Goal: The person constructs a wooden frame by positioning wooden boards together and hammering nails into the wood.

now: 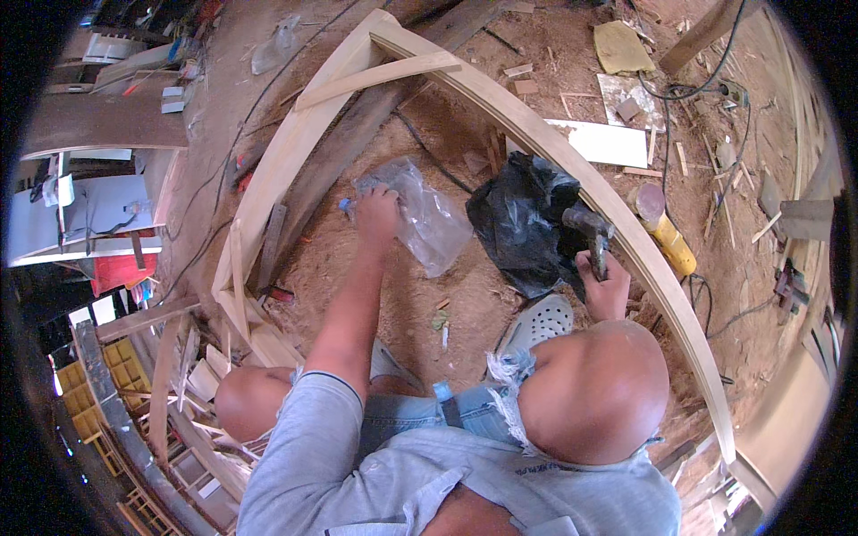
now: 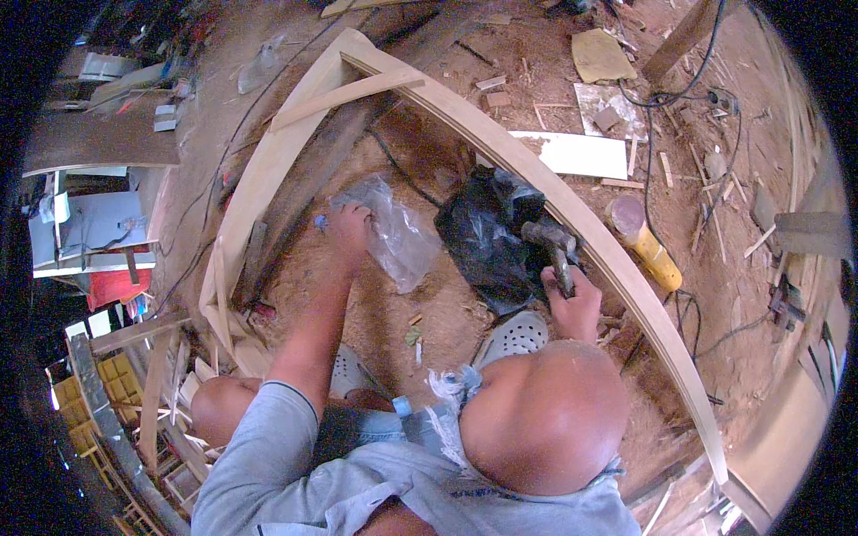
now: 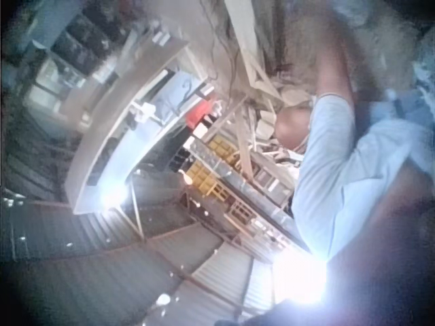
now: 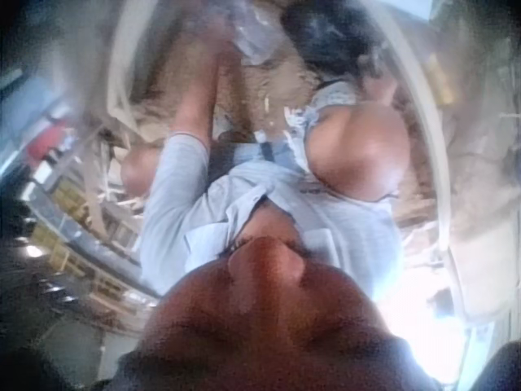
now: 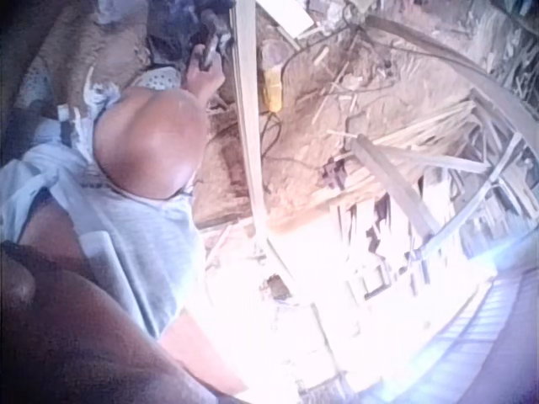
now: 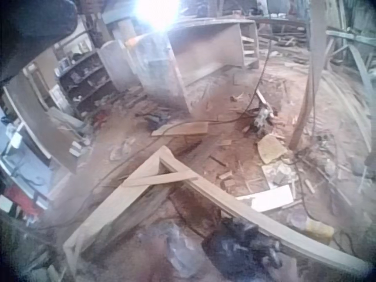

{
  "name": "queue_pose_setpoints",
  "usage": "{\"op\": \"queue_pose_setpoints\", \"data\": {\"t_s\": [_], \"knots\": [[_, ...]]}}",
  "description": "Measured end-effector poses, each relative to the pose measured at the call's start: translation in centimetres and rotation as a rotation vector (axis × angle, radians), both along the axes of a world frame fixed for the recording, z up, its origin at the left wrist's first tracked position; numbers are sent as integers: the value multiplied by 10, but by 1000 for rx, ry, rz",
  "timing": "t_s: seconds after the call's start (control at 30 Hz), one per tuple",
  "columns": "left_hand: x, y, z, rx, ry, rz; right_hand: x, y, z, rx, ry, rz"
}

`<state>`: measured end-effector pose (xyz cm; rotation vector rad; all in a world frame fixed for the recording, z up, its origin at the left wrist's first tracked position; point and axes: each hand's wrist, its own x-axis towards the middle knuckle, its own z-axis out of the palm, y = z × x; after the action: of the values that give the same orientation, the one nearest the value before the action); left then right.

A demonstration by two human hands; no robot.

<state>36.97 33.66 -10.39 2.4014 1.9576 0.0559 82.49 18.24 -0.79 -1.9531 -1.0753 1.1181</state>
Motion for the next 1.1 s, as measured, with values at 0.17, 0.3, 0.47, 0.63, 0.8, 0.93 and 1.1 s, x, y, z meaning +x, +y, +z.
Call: {"op": "queue_pose_setpoints", "data": {"t_s": [0.17,0.3,0.47,0.63,0.8,0.93,1.1], "knots": [[22,4,11,-37,67,-79,11,-4,-9,120,-108,-8],[8,8,13,-22,232,-106,6,-3,-10,66,20,-25],[6,7,27,-38,-215,109,4,1,-15,74,-16,10],[118,-28,77,-498,-840,-21,7,-1,-7,17,-83,-15],[149,-68,51,-756,-245,-455,-7,12,-4,89,-99,2],[98,-53,38,-442,297,-548,-11,15,5,100,-50,35],[68,-24,87,-300,411,-278,0,8,4,3,-193,99]]}}
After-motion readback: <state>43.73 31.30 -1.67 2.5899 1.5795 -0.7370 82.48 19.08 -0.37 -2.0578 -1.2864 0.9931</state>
